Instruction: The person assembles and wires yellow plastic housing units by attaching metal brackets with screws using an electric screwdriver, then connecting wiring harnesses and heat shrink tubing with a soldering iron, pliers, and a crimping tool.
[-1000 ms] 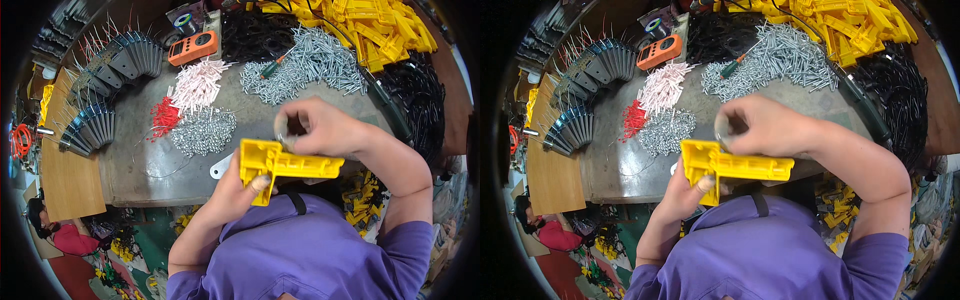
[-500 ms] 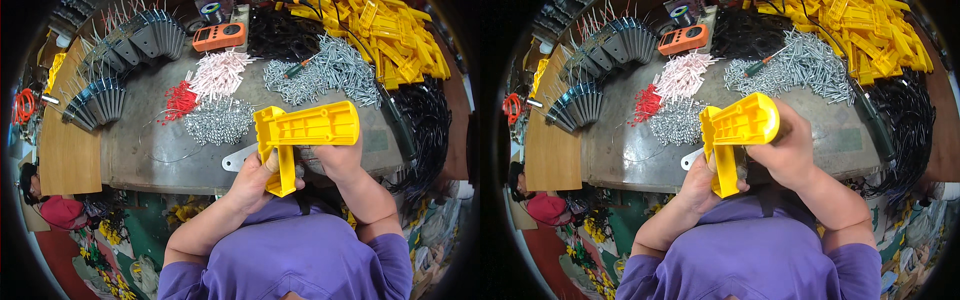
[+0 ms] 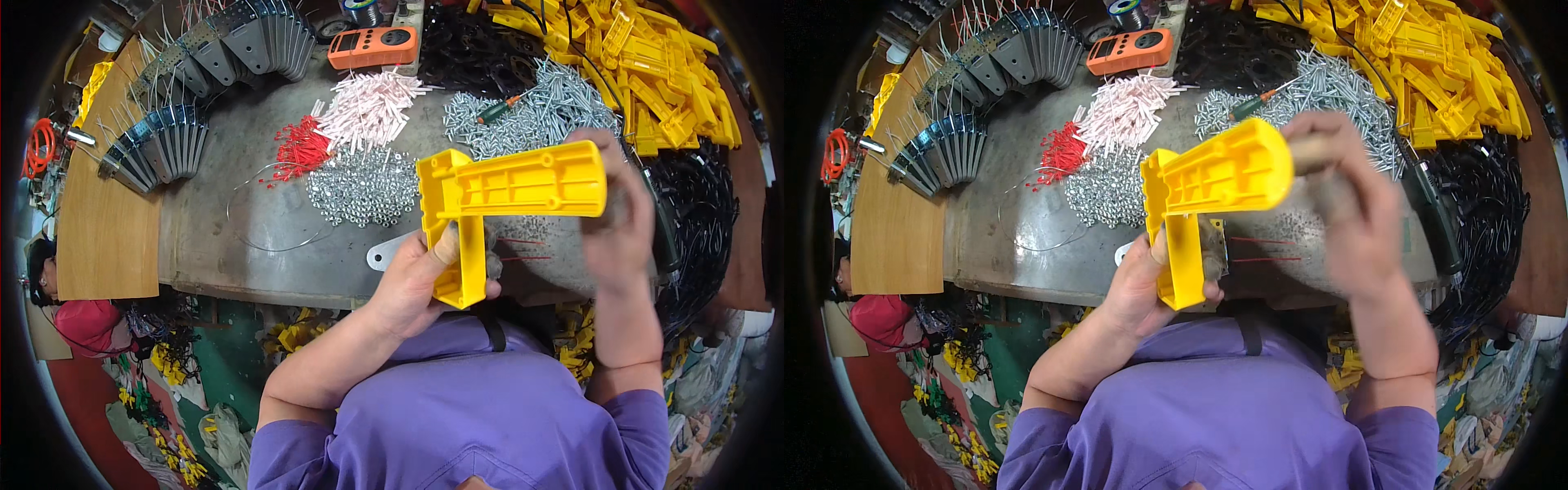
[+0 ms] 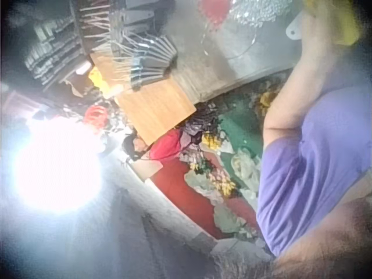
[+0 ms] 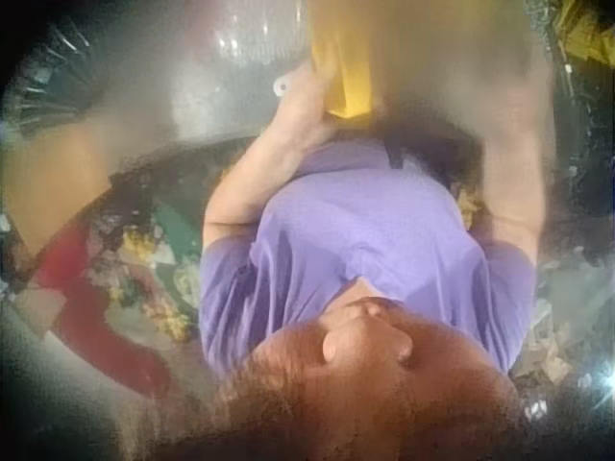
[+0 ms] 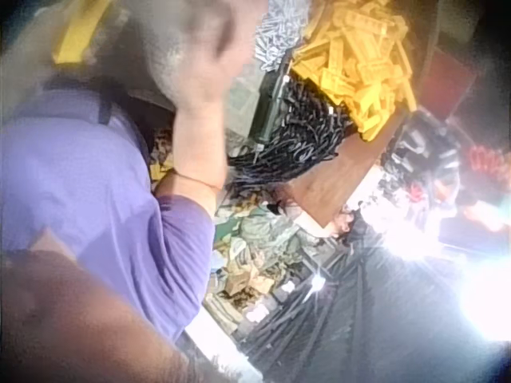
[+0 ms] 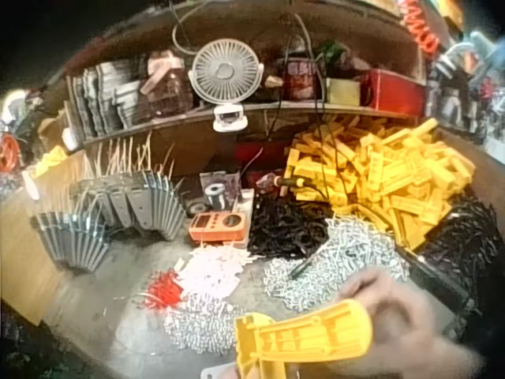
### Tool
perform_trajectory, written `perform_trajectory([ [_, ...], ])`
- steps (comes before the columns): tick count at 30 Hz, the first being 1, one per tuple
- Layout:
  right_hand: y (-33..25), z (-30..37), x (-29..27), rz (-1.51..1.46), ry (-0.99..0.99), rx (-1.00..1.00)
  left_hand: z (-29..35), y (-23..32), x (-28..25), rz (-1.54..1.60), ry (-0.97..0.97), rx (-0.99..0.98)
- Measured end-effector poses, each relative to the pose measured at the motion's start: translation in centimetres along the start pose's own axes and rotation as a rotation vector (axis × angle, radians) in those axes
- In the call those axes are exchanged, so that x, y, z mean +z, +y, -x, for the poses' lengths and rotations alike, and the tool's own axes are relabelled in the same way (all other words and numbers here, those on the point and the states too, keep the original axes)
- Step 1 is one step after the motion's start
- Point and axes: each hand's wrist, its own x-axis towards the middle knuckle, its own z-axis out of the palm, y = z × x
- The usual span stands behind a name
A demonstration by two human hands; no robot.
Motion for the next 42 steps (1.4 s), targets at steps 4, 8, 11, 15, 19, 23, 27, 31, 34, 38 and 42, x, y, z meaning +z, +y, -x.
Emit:
perform_trajectory([
  [4,-2.7,-3.6,-2.9,-0.199,-0.671,0.589,-1.9,0.5,-0.2,-0.746,0.128,0.295],
  [8,-4.1,-2.8,-2.8,0.142,-0.862,0.556,-3.5,1.8,-1.8,-1.357,-0.122,0.691],
  [11,-4.3,-2.7,-5.1,0.534,-0.915,0.14,-2.8,2.0,0.1,-1.628,0.032,0.628],
  [15,-3.2,-1.3,-6.6,0.929,-0.931,-0.102,-2.7,1.3,-0.8,-1.701,-0.087,0.601],
  [19,-2.6,-0.4,-6.4,1.023,-0.939,-0.148,-2.6,1.0,-0.8,-1.767,-0.076,0.388],
  [23,-1.4,-0.2,-5.8,0.987,-0.913,-0.189,-2.7,1.1,-0.7,-1.746,-0.066,0.322],
  [27,-0.7,0.0,-5.7,0.969,-0.903,-0.158,-2.7,0.9,-1.3,-1.727,-0.088,0.436],
  [31,0.7,0.4,-5.8,0.872,-0.838,-0.119,-2.9,1.0,-1.2,-1.733,-0.125,0.453],
  [34,1.4,0.4,-5.8,0.799,-0.814,-0.017,-3.0,0.8,-1.2,-1.747,-0.164,0.495],
  [38,1.9,0.1,-5.6,0.772,-0.779,0.03,-3.2,0.1,-1.7,-1.841,-0.159,0.581],
  [42,0.7,0.9,-5.8,0.749,-0.626,0.043,-3.4,0.1,-1.4,-1.87,-0.205,0.609],
])
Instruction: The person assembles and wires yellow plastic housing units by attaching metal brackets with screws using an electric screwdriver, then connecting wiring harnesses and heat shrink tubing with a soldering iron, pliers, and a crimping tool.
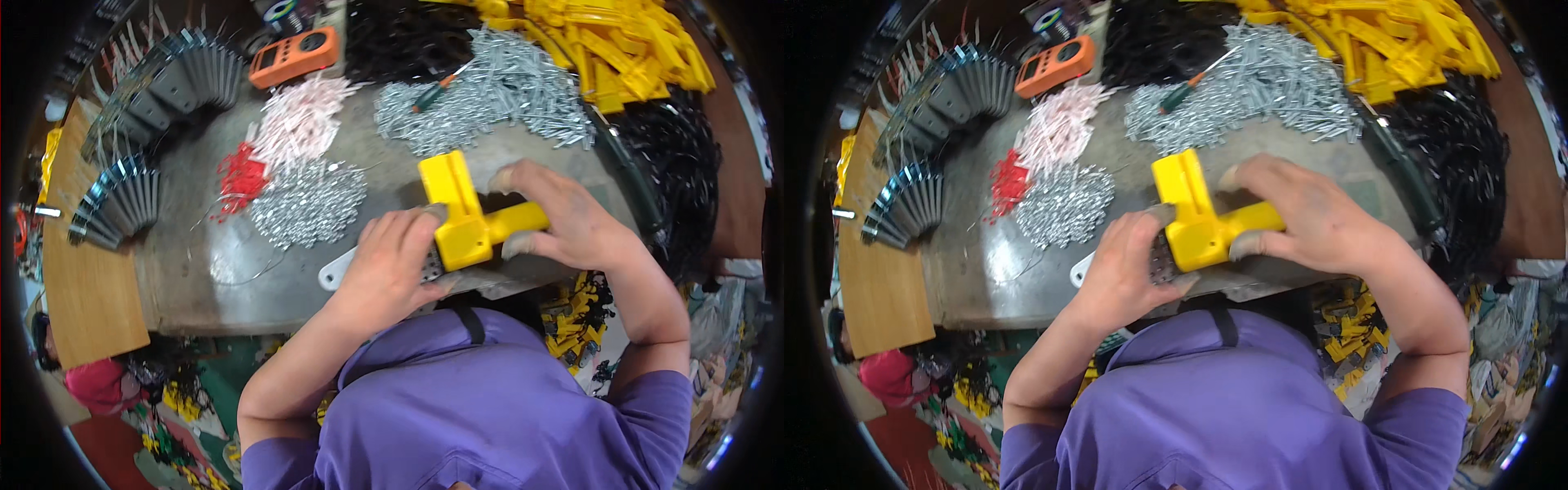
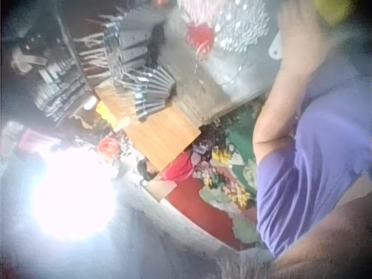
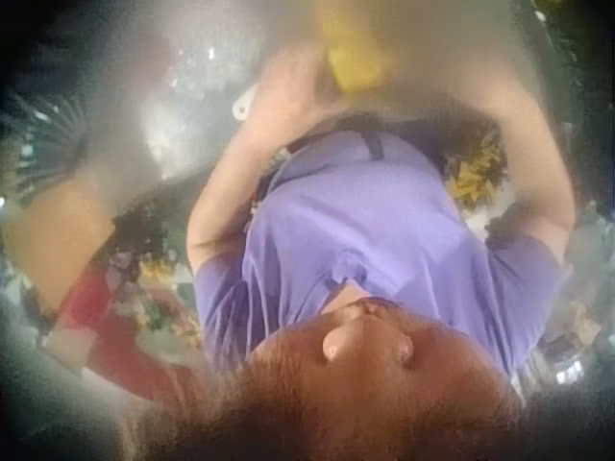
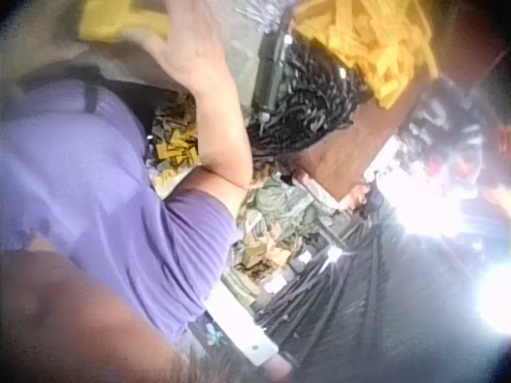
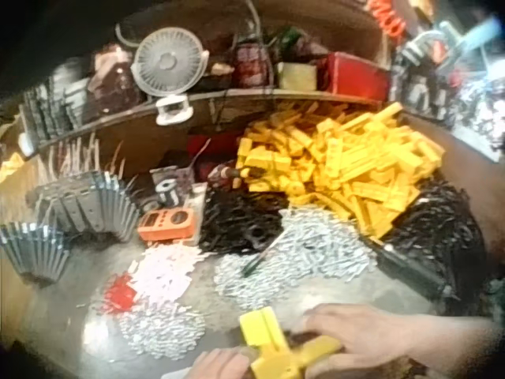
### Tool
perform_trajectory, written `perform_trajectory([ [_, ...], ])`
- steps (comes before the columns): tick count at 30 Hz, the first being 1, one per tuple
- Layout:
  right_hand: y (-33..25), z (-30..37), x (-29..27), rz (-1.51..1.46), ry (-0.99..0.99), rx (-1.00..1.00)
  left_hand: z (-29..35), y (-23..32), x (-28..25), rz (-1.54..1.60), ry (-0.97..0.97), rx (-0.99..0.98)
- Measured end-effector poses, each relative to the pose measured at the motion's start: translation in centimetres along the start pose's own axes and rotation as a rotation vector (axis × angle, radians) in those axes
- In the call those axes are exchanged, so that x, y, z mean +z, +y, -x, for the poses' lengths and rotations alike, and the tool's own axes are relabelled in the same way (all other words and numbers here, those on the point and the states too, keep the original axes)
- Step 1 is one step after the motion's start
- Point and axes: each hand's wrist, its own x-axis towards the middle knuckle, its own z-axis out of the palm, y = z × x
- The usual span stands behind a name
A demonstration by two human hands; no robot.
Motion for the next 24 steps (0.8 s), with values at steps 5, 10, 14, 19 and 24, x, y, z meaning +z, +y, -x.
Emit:
perform_trajectory([
  [5,6.7,7.4,-5.3,0.631,0.413,0.48,1.8,1.4,-0.1,0.034,-0.025,-0.183],
  [10,9.8,12.9,-5.9,0.662,0.305,0.646,1.0,1.9,0.4,0.036,-0.008,-0.178],
  [14,7.2,11.0,-5.1,-0.578,0.735,0.673,0.8,2.1,0.5,0.043,-0.006,-0.191],
  [19,1.9,6.3,-2.5,-1.603,0.622,0.057,0.9,2.0,0.3,0.017,-0.025,-0.211],
  [24,4.0,4.3,0.4,-1.911,0.755,0.092,0.9,1.7,0.8,0.078,0.035,-0.137],
])
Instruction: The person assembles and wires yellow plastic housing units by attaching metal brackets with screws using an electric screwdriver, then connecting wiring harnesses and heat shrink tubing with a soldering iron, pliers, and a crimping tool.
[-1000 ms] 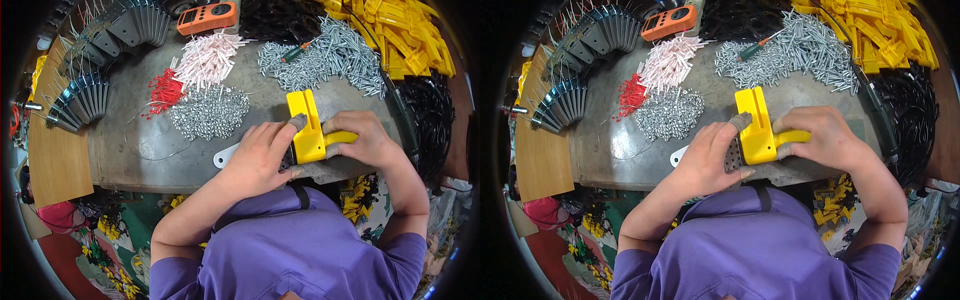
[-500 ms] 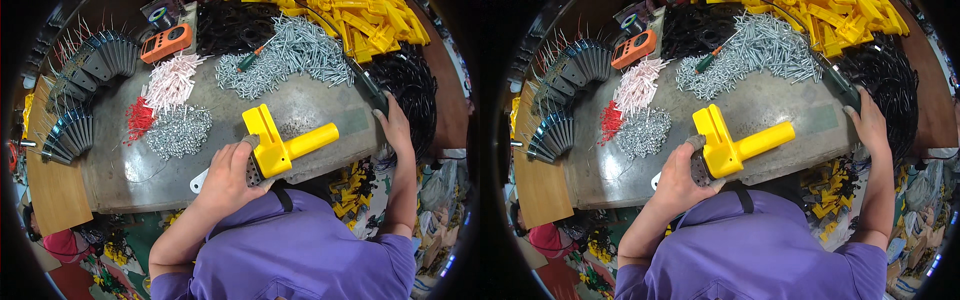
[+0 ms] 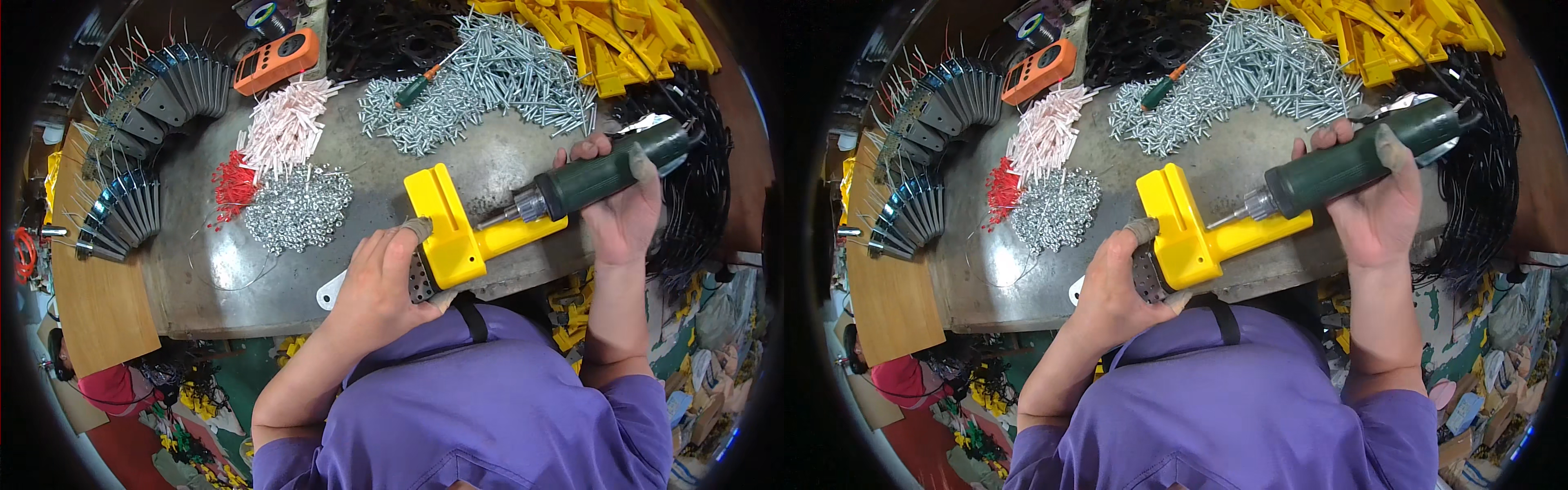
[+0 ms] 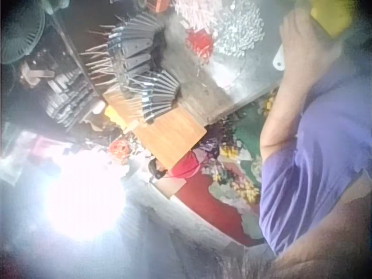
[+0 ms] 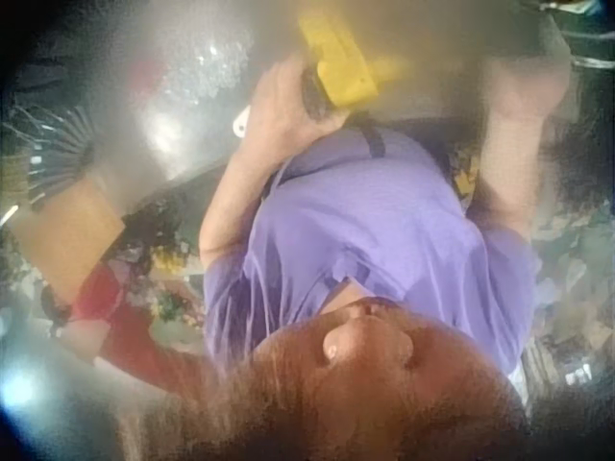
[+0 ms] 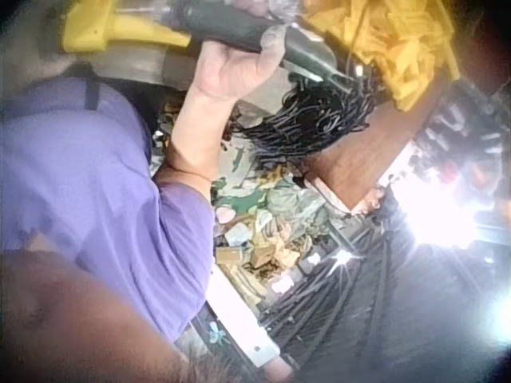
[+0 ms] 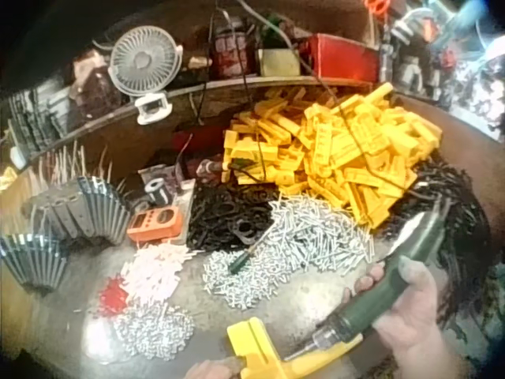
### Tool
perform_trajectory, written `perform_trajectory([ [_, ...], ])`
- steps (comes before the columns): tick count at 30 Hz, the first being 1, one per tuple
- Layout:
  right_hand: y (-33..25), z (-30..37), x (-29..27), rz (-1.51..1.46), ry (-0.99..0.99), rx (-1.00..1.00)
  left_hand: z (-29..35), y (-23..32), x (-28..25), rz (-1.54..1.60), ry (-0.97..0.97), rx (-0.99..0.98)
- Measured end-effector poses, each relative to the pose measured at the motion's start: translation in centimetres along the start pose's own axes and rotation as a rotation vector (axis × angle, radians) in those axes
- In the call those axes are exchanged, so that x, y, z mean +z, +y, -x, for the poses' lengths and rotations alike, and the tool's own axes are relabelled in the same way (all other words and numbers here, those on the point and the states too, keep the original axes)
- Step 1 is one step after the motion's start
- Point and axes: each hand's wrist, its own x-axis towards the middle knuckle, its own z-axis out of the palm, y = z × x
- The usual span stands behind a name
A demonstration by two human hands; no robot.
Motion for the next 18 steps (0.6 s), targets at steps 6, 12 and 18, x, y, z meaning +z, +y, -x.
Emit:
perform_trajectory([
  [6,1.5,-0.1,0.0,-0.02,0.087,-0.04,-0.2,-0.1,-0.4,-0.043,-0.014,0.041],
  [12,1.5,0.0,-0.4,0.005,0.117,-0.037,-0.2,-0.1,-0.5,-0.02,-0.014,0.058],
  [18,1.5,0.0,-0.2,0.016,0.051,-0.042,0.0,-4.7,-5.2,-0.325,0.009,-0.144],
])
